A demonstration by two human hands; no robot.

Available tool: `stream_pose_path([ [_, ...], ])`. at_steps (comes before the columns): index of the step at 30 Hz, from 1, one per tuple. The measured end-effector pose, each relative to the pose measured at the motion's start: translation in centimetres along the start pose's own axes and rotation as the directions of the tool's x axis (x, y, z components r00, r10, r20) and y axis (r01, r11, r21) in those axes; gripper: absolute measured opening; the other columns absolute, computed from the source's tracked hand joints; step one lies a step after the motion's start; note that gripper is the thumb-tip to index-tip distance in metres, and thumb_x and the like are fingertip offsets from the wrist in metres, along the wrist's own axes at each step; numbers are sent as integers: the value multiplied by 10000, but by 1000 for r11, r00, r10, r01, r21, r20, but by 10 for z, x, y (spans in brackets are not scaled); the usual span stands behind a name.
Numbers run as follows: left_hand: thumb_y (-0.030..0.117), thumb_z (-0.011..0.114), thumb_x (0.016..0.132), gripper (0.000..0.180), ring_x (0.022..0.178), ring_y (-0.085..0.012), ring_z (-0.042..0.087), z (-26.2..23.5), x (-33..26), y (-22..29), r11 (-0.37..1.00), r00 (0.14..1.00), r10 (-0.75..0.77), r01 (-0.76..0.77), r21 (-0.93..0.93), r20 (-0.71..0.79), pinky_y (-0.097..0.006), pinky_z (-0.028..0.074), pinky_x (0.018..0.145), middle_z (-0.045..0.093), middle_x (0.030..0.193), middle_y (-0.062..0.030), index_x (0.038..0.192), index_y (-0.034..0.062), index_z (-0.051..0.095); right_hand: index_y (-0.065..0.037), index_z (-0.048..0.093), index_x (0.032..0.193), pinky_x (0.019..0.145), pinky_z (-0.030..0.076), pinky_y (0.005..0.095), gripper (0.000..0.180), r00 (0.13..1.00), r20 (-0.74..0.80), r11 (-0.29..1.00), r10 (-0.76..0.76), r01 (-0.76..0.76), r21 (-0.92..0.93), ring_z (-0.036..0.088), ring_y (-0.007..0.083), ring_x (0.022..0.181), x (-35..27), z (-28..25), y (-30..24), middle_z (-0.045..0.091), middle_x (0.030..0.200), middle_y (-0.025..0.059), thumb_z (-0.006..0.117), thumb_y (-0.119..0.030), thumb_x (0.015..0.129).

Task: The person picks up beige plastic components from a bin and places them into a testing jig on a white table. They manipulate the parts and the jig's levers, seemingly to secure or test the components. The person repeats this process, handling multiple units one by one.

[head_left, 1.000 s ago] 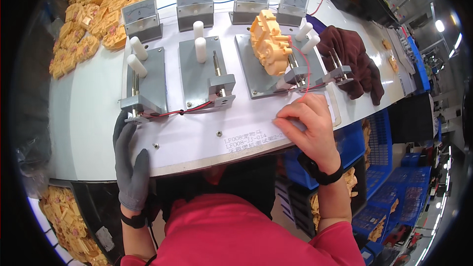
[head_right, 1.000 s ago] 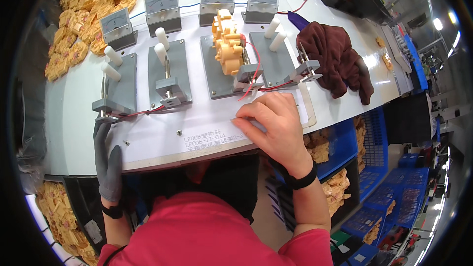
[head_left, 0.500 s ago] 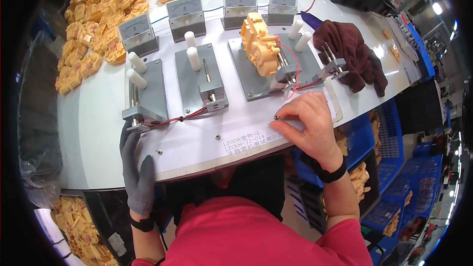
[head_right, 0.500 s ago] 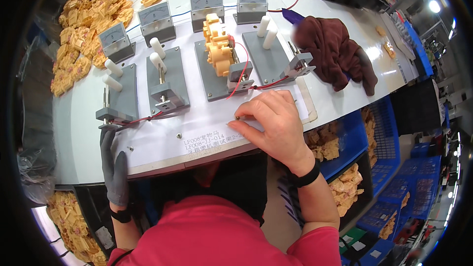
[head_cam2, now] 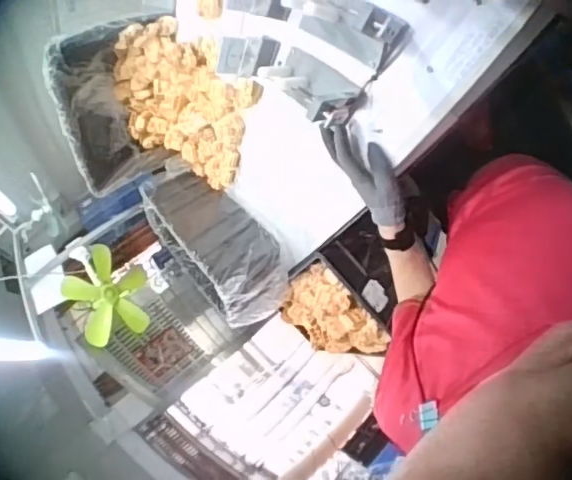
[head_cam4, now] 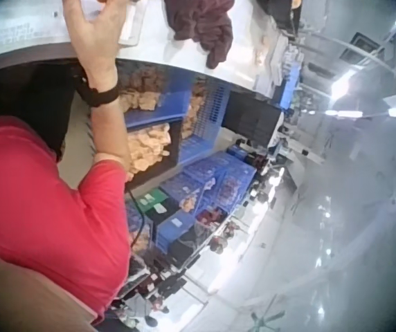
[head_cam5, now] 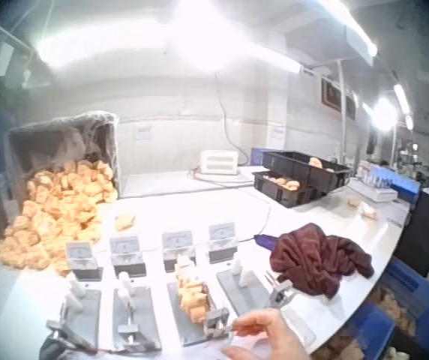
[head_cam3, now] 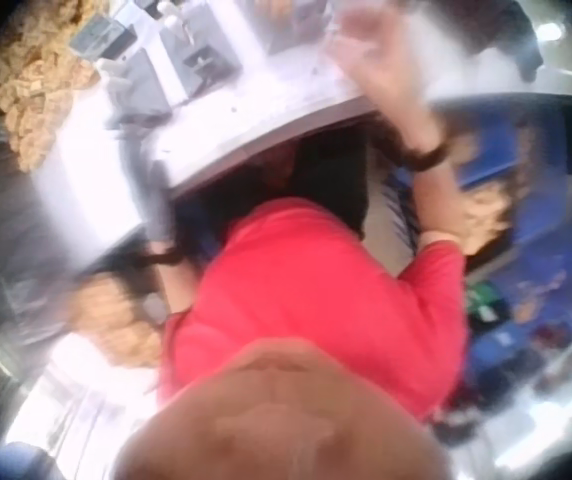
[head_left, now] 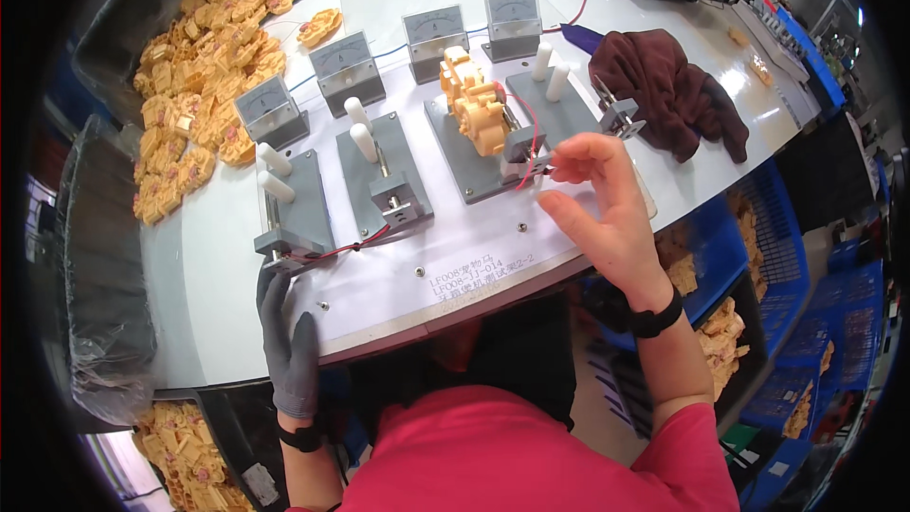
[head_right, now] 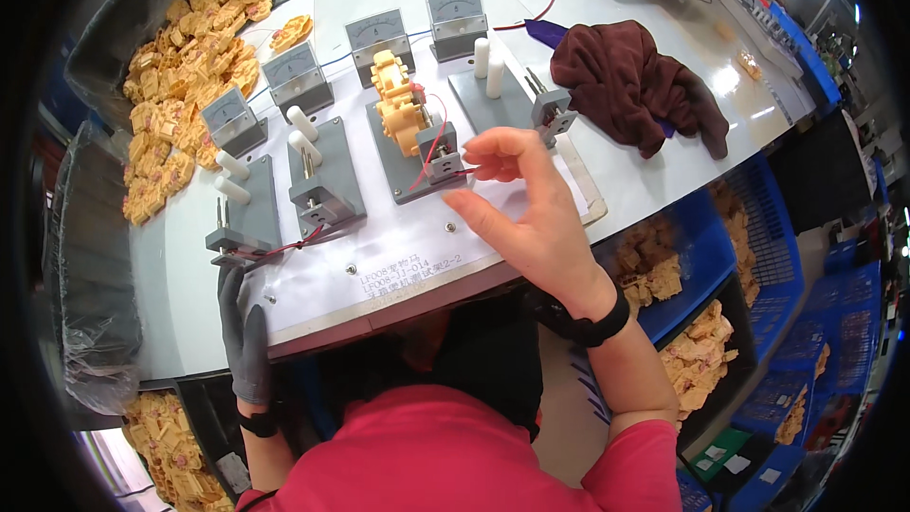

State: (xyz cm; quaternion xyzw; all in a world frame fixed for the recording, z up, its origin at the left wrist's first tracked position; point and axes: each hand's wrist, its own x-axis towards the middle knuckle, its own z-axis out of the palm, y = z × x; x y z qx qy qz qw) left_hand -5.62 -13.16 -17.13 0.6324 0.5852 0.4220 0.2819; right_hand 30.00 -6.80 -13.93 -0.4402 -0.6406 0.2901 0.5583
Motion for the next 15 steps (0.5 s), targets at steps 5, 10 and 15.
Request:
stream_pose_path([
  [5,92,472,908,524,1445,-301,304,4,9,1,999,999,36,-35,-12,13,-422,205,1192,370,1522,-172,1420,-12,436,-48,520,1215,865,467,309,475,999,4,997,-40,40,-71,573,167,939,4,8,-2,573,1031,65,779,-136,827],
  [10,212,440,1002,506,1426,-275,338,-2,15,-17,985,985,153,-159,71,74,-372,210,1181,410,1507,-159,1440,-40,419,-45,539,1077,819,470,381,384,994,-1,991,-108,108,-79,578,260,907,6,6,3,558,955,114,775,-152,793],
  [15,222,441,1001,519,1420,-279,343,23,16,-11,991,998,68,-65,119,-15,-380,213,1179,405,1508,-164,1447,-42,406,-110,623,930,871,412,381,209,947,229,914,-224,286,-287,552,267,979,-5,-8,13,552,976,67,762,-191,797],
])
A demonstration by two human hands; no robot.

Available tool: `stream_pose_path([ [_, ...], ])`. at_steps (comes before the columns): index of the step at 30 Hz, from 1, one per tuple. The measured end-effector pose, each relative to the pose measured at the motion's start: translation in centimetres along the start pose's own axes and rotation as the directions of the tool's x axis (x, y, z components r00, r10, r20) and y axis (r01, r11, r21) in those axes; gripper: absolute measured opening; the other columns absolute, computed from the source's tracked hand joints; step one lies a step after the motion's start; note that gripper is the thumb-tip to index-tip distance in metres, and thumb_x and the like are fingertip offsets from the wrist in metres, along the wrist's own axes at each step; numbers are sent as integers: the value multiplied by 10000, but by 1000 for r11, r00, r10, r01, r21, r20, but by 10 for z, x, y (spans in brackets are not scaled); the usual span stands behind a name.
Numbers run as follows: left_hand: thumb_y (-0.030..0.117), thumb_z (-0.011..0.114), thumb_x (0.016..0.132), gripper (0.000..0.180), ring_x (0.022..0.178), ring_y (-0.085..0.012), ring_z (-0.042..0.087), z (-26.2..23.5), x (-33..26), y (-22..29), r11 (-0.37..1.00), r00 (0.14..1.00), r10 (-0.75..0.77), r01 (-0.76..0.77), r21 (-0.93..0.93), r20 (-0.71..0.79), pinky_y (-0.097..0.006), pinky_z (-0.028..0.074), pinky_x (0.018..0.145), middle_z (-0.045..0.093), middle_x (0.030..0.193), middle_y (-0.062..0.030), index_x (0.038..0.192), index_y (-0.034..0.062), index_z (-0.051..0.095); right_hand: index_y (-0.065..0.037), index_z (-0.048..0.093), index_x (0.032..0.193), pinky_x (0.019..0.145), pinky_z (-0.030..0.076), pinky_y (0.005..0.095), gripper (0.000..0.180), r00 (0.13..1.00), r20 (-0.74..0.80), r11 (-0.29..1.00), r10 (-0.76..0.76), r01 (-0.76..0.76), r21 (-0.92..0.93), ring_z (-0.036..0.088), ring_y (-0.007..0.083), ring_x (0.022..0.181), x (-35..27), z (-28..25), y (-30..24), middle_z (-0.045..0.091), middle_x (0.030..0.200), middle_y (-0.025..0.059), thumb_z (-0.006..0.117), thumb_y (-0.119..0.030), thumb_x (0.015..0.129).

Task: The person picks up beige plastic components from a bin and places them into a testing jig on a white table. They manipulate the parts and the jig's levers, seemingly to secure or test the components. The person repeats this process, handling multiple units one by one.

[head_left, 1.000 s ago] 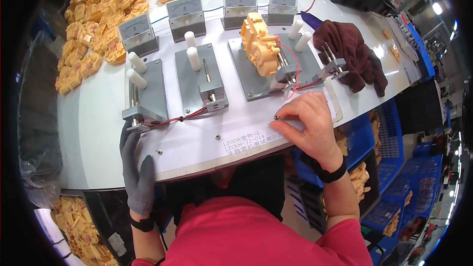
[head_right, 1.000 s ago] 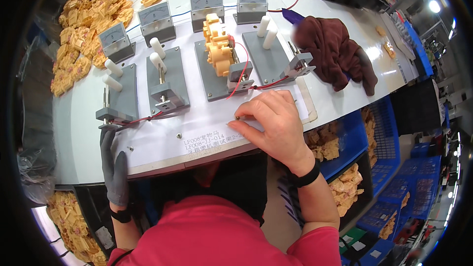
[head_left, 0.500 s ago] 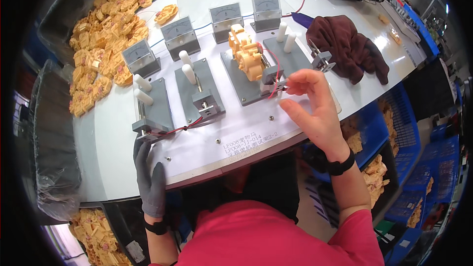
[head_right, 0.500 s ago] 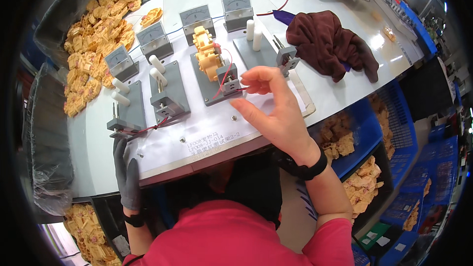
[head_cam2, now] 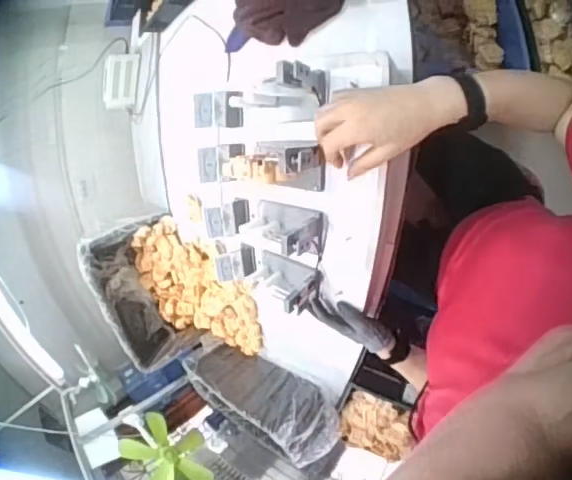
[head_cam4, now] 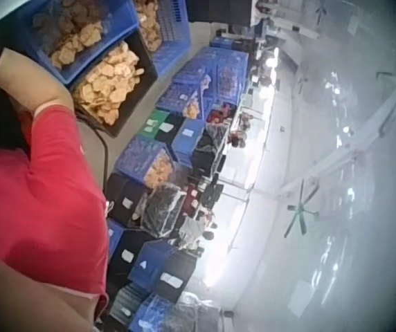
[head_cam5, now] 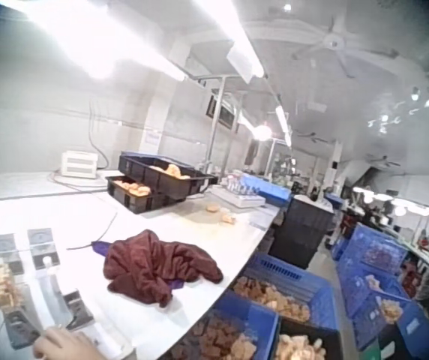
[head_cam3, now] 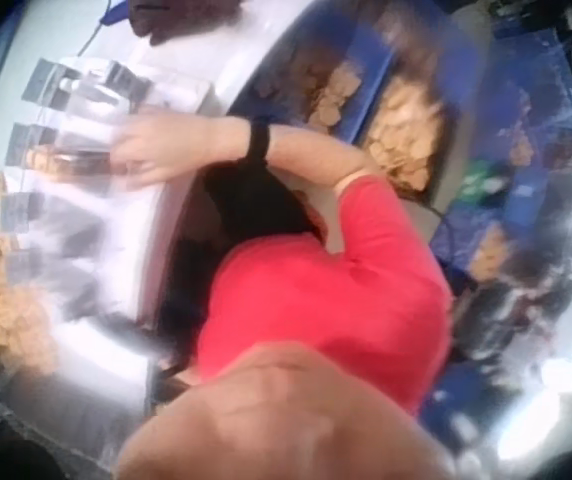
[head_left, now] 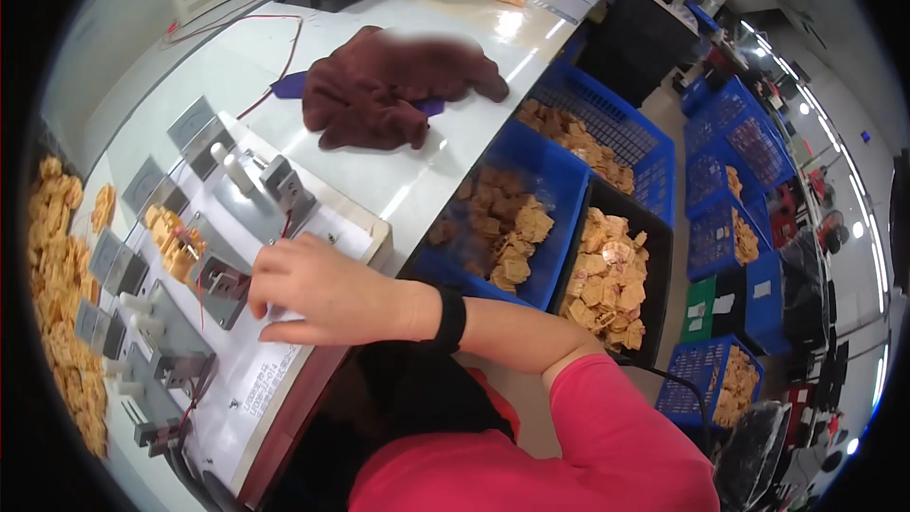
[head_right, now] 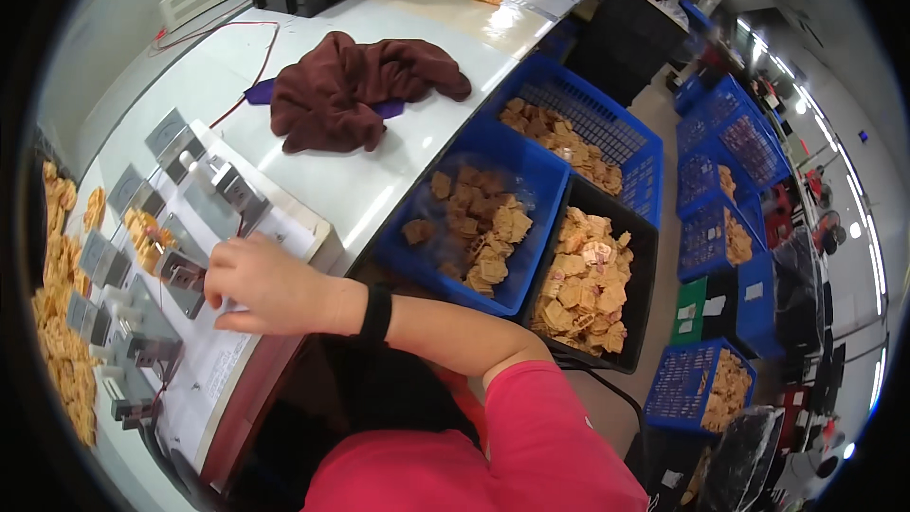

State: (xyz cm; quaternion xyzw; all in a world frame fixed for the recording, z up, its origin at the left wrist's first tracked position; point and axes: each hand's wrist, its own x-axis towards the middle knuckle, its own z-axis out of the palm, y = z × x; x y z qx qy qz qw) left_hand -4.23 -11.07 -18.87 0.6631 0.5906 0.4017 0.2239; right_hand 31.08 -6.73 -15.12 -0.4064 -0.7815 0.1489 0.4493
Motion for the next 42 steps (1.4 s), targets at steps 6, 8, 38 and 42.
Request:
stream_pose_path([
  [6,235,443,1001,535,1412,-284,348,7,6,1,1000,1000,-13,13,-9,23,-391,217,1177,398,1509,-170,1454,-44,391,-122,650,857,897,388,363,130,999,30,999,-29,30,-39,543,230,1010,-6,0,0,553,996,45,754,-177,801],
  [8,239,444,1000,540,1410,-285,349,6,5,0,1000,999,-25,25,-12,22,-394,218,1176,396,1509,-171,1456,-45,386,-119,651,853,904,388,363,123,998,49,1000,-25,26,-13,542,228,1013,-6,-4,1,554,999,44,751,-168,801],
  [38,58,626,832,658,1422,-279,370,-83,87,133,912,909,376,-397,103,178,-394,267,1171,431,1500,-174,1456,33,420,-82,523,1253,831,473,285,487,954,-167,938,247,-192,289,567,140,917,7,4,-9,608,1053,36,775,-168,846],
  [42,118,686,782,621,1277,-323,507,-29,172,192,599,535,563,-790,135,630,-407,435,1050,545,1362,-140,1384,134,532,-65,587,1177,794,476,271,353,959,-174,910,224,-142,389,558,120,870,18,11,-16,620,1006,23,743,-131,868],
])
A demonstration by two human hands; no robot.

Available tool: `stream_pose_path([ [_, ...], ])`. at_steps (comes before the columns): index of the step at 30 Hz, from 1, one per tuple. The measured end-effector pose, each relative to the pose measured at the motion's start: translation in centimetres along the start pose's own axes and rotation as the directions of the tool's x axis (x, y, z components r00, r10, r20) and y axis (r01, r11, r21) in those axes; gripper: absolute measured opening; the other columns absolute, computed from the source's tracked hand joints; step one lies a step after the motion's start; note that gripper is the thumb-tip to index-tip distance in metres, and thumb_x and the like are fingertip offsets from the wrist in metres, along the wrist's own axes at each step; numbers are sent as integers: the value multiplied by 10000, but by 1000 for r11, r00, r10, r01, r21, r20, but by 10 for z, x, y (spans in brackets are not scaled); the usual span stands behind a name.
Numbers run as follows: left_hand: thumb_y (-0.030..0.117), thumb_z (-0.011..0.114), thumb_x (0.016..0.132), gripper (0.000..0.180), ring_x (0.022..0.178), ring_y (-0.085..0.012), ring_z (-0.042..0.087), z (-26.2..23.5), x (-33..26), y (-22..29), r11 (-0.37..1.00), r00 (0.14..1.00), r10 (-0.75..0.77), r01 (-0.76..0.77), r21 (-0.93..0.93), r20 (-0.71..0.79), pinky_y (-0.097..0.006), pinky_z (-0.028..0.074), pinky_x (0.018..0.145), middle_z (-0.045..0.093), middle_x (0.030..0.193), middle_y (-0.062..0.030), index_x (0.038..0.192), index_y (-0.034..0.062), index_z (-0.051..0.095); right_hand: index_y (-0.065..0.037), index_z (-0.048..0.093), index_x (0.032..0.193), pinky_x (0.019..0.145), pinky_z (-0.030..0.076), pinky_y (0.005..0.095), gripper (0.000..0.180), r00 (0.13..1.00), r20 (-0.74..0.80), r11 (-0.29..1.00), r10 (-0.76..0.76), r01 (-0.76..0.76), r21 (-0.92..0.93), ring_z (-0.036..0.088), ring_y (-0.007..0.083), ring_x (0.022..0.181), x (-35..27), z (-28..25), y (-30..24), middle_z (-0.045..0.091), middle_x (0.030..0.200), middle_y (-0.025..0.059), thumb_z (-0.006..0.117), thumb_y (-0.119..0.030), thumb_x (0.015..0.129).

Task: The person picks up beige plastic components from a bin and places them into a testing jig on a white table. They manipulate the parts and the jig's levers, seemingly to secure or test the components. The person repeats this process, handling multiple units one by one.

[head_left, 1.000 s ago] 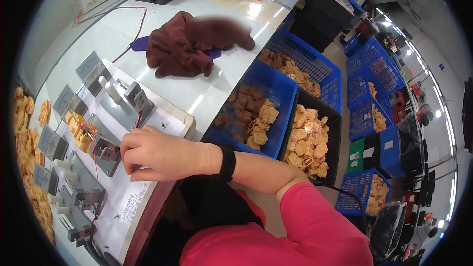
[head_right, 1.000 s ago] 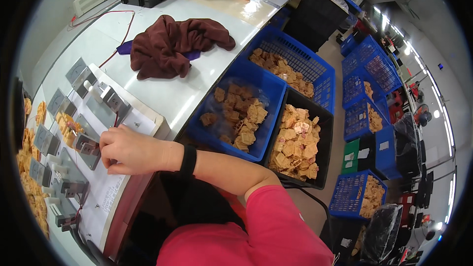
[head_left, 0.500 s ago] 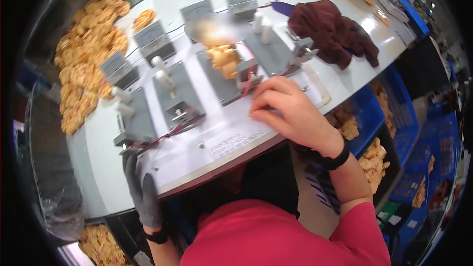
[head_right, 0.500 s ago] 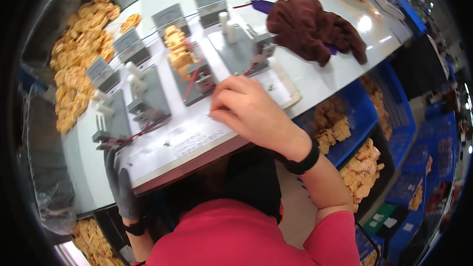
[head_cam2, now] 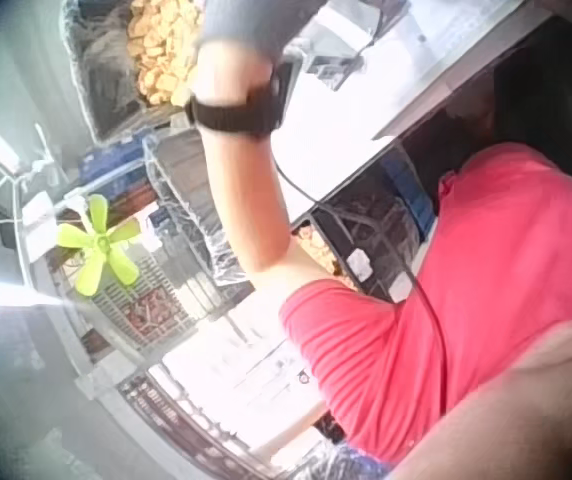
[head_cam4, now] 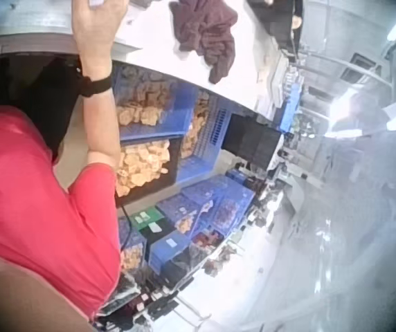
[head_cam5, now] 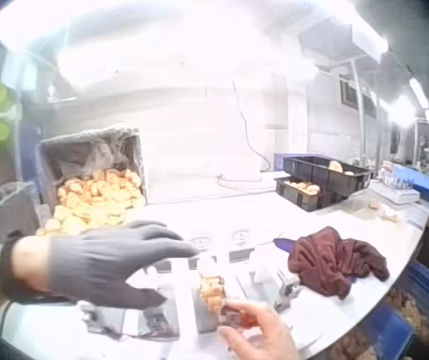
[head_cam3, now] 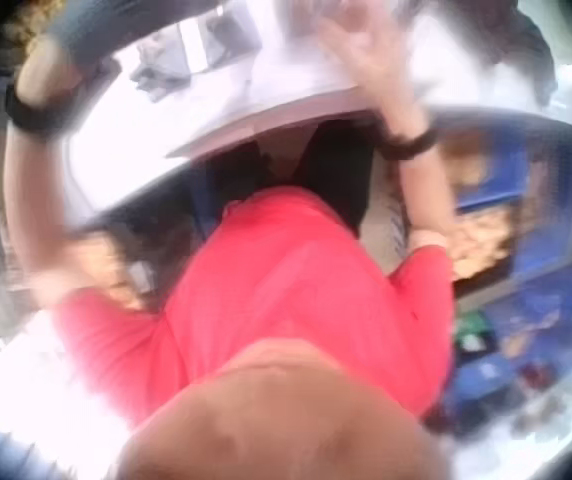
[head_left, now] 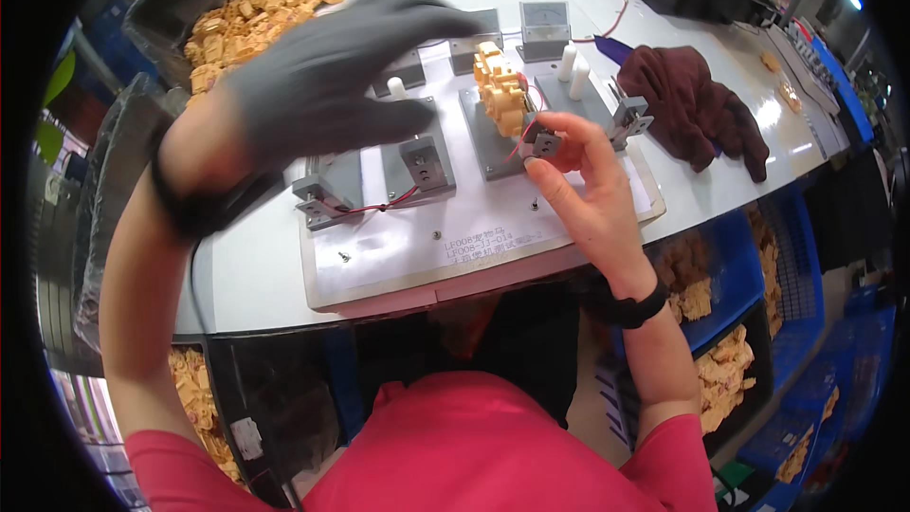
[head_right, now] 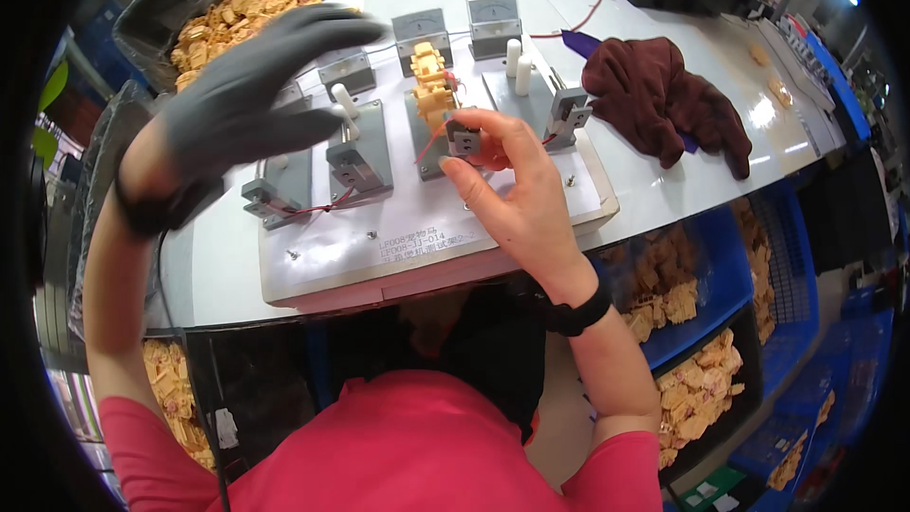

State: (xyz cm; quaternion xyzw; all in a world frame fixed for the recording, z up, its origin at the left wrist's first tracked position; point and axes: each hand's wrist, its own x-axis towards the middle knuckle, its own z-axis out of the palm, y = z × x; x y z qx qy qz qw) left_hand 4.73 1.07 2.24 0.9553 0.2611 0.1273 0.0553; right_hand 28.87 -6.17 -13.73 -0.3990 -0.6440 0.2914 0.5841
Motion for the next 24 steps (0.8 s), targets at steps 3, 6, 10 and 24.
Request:
stream_pose_path([
  [3,183,719,737,661,1203,-307,556,27,64,1,950,937,-21,-90,300,348,-399,491,960,611,1264,-134,1374,168,542,-50,628,1058,717,477,253,234,1000,5,997,-21,21,71,554,107,782,-2,5,1,624,921,15,743,-111,864],
  [6,205,726,730,536,1022,-313,653,52,94,12,888,803,-250,-32,458,541,-412,539,849,701,1065,-116,1258,178,639,-48,631,1023,690,472,244,218,994,28,992,-108,106,70,558,104,771,-3,8,5,623,921,18,754,-102,851],
  [10,133,764,682,342,1009,-327,596,40,87,11,905,942,9,-149,398,334,-435,514,806,607,1007,-110,1003,102,650,-39,641,993,685,484,270,226,995,8,992,-97,96,79,578,131,780,-3,0,3,619,952,50,759,-166,849],
  [24,264,827,749,858,1244,-219,533,14,24,119,844,960,-103,223,-488,259,-354,435,990,512,1418,-124,1476,64,417,-54,499,1311,887,523,319,651,969,-179,929,171,-98,356,641,205,1068,-101,-36,-30,648,1175,98,847,-203,781],
])
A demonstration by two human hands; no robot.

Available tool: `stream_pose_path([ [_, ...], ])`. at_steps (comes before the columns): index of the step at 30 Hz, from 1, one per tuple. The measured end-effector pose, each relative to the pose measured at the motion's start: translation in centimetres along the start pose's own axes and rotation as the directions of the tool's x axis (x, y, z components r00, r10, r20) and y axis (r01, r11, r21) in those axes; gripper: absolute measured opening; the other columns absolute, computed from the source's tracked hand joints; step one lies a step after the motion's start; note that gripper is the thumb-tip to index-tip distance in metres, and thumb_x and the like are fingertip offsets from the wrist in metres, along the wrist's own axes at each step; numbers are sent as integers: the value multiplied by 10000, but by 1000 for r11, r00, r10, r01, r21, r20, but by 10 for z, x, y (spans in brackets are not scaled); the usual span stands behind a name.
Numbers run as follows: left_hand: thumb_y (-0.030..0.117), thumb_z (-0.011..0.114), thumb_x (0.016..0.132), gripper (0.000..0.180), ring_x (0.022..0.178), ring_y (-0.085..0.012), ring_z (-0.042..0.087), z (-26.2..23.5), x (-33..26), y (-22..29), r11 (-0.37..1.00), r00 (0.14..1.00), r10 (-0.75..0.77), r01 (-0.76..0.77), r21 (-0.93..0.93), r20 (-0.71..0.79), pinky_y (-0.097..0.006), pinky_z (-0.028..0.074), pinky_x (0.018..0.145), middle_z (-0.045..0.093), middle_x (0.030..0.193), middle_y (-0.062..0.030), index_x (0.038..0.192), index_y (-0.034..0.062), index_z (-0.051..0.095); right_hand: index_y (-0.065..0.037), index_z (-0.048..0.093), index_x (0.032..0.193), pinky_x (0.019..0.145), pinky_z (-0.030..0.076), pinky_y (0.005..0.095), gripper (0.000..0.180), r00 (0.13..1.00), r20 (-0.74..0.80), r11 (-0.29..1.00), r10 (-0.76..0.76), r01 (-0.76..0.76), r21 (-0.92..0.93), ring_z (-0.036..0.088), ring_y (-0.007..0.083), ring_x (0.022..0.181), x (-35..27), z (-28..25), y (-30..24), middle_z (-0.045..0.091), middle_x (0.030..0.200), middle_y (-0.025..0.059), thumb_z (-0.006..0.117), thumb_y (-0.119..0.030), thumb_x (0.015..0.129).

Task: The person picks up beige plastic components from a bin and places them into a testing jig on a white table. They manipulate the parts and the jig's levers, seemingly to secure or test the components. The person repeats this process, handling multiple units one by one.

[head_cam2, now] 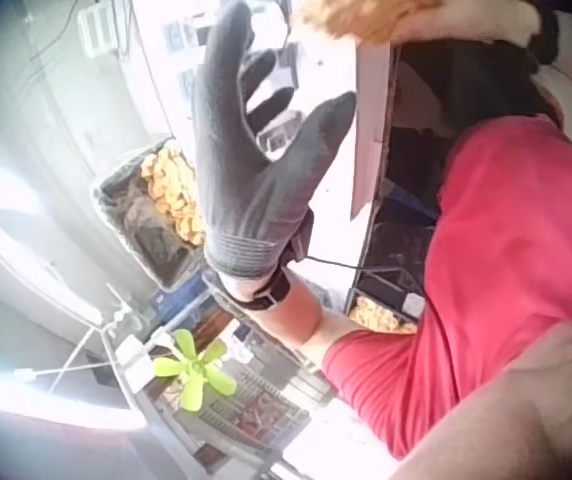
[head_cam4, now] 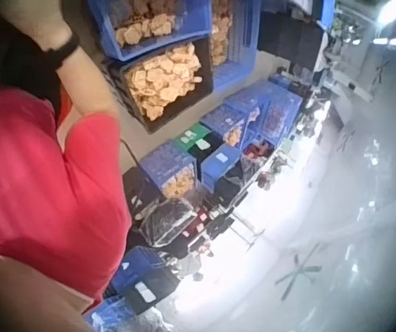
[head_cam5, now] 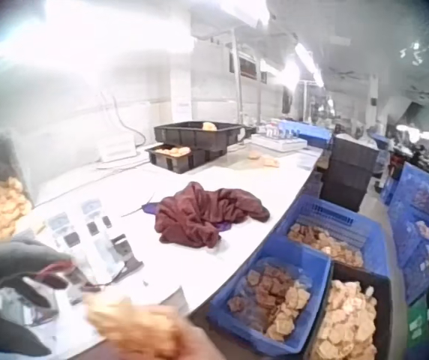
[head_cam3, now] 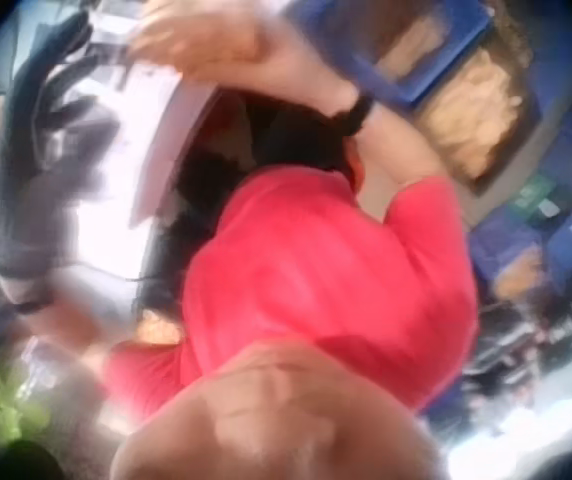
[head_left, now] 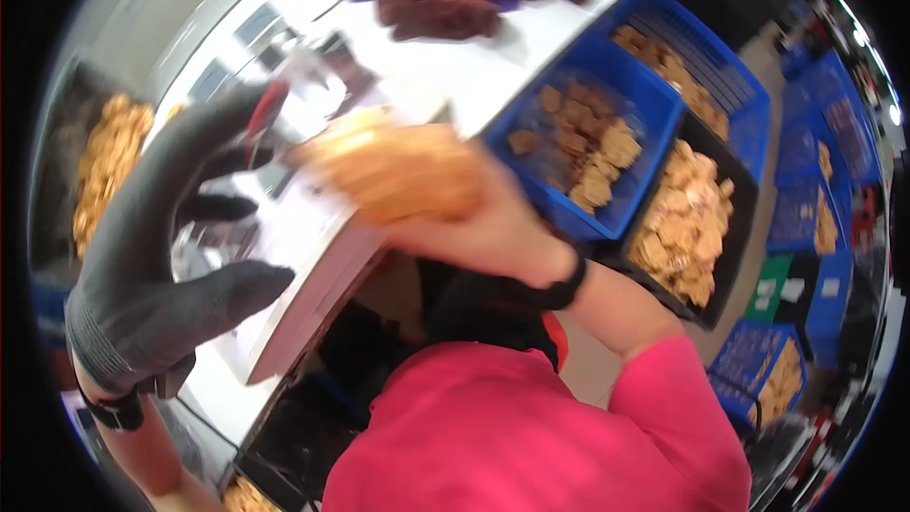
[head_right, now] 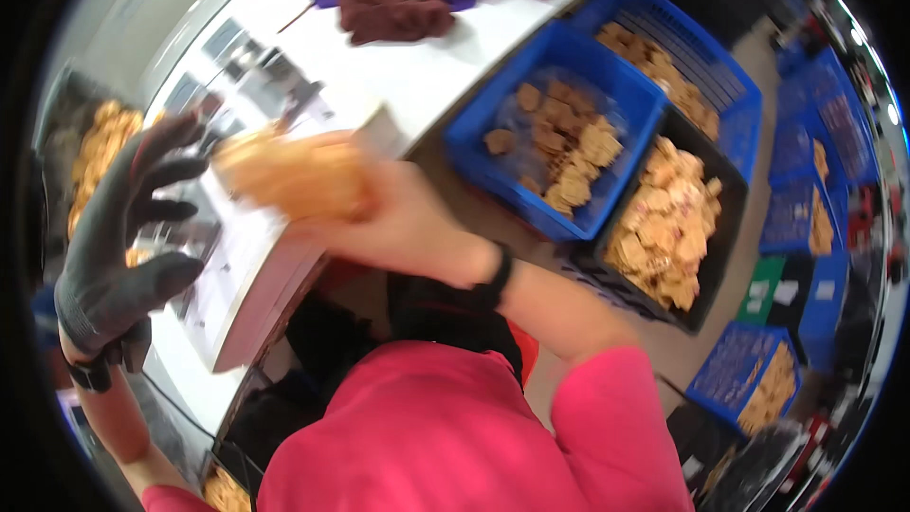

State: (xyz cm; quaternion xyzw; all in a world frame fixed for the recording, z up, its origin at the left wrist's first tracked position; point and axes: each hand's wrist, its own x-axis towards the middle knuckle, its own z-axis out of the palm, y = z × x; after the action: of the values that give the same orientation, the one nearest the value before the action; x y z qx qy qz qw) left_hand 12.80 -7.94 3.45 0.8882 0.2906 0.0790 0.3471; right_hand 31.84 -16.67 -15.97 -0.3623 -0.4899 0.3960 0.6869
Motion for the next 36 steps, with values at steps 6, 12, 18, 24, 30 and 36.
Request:
stream_pose_path([
  [6,328,618,959,595,1246,-211,537,-73,-59,-77,999,937,-47,38,-34,-346,-335,429,1015,546,1376,-137,1440,18,455,-36,495,1354,841,547,333,464,683,-665,903,302,-428,-30,646,201,1045,-131,-196,66,618,1243,94,637,-241,963],
  [12,407,641,934,590,1201,-136,524,-130,-173,-262,766,540,-636,533,-360,-551,-314,417,995,580,1293,-29,1433,130,492,-6,548,1306,795,513,317,506,327,-938,736,112,-661,-142,644,185,967,-290,-424,108,641,1157,88,629,-363,958],
  [18,422,715,858,703,1279,-261,511,-111,-191,-372,745,569,-603,653,-139,-559,-361,421,1058,530,1406,-117,1436,100,480,-65,519,1370,816,490,311,454,302,-953,409,-27,-866,-286,630,180,993,-237,-386,66,635,1184,65,549,-339,1008],
  [24,399,786,680,878,1353,-358,431,-103,-113,-384,663,680,-596,717,216,-426,-406,399,1096,429,1465,-184,1460,171,453,-79,541,1345,878,464,262,375,699,-712,686,74,-554,-472,612,138,1032,-69,-202,18,618,1189,42,529,-292,1036],
  [30,417,819,610,925,1278,-419,472,-86,-104,-376,595,601,-695,789,154,-395,-420,412,1082,421,1367,-243,1443,224,465,-20,611,1151,861,499,283,202,980,59,804,188,-119,-583,609,126,951,13,8,-27,631,1106,73,592,0,950],
  [36,513,728,734,807,1124,-283,564,-70,-162,-361,646,555,-724,754,-118,-410,-369,487,942,547,1226,-171,1412,143,497,-23,565,1257,828,490,308,425,822,568,853,31,274,-444,613,231,1020,46,141,0,607,1145,114,690,-6,851],
])
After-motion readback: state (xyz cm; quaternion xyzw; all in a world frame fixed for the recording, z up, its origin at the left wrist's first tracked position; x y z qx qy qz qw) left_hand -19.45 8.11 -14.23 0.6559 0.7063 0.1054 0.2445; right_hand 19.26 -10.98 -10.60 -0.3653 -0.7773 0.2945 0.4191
